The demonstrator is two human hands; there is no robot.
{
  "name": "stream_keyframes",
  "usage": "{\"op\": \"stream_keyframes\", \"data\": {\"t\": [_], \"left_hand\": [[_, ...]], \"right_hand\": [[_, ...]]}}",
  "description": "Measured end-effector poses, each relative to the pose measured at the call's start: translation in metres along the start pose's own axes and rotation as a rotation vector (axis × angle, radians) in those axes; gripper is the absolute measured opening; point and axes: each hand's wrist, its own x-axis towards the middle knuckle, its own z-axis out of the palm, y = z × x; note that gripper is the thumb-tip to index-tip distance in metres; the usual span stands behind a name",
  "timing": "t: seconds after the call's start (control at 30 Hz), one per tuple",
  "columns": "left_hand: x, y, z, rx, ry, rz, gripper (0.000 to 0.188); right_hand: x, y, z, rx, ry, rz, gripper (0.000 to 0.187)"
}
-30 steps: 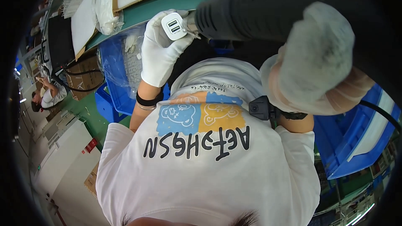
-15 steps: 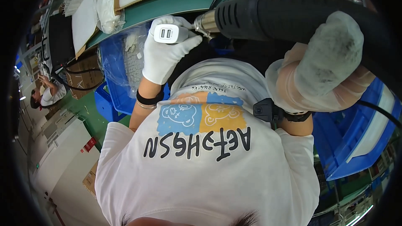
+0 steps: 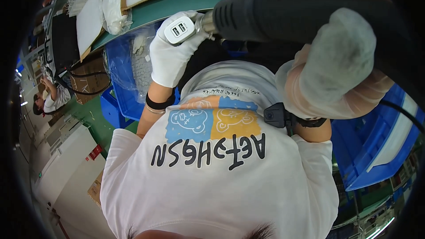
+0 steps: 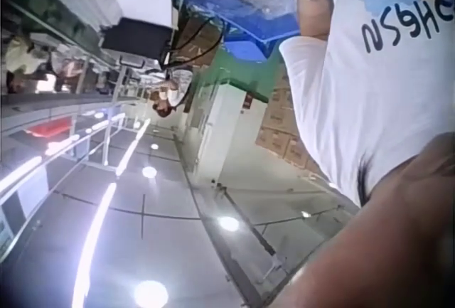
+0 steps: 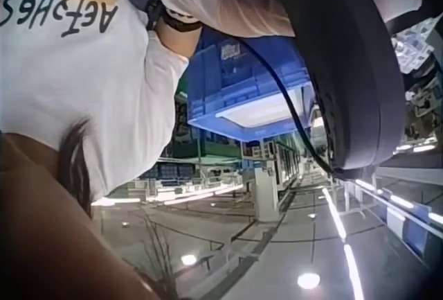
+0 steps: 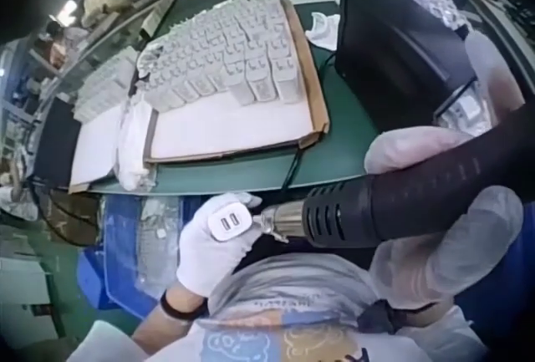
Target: The person picks up a power adapter from a tray, applies heat to its surface with a heat gun, and then places it back. This process is repeated with a second power adapter.
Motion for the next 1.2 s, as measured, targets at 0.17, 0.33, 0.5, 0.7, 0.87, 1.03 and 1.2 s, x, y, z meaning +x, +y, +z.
{"op": "stream_keyframes", "data": {"t": [0.17, 0.33, 0.5, 0.7, 0.87, 1.03, 1.2], "left_hand": [[0.000, -0.006, -0.001, -0.017, 0.007, -0.007, 0.039], [0.000, -0.006, -0.001, 0.066, 0.022, 0.046, 0.042], [0.000, -0.008, -0.003, 0.014, 0.042, 0.027, 0.042], [0.000, -0.010, 0.000, 0.090, 0.073, 0.055, 0.040], [0.001, -0.013, 0.000, 0.054, 0.074, 0.076, 0.038], [0.001, -0.009, 0.001, 0.201, 0.082, 0.113, 0.037], [0.001, -0.011, 0.002, 0.068, 0.080, 0.090, 0.039]], "right_hand": [[0.004, 0.005, -0.023, 0.065, -0.041, -0.043, 0.071], [-0.004, 0.014, -0.017, 0.132, -0.083, -0.088, 0.073], [-0.002, 0.021, -0.029, 0.195, -0.122, -0.133, 0.075], [-0.001, 0.020, -0.008, 0.201, -0.144, -0.134, 0.075], [0.008, 0.006, -0.015, 0.174, -0.158, -0.107, 0.073], [0.009, 0.006, -0.020, 0.144, -0.171, -0.079, 0.072], [0.003, 0.003, -0.013, 0.120, -0.188, -0.052, 0.071]]}}
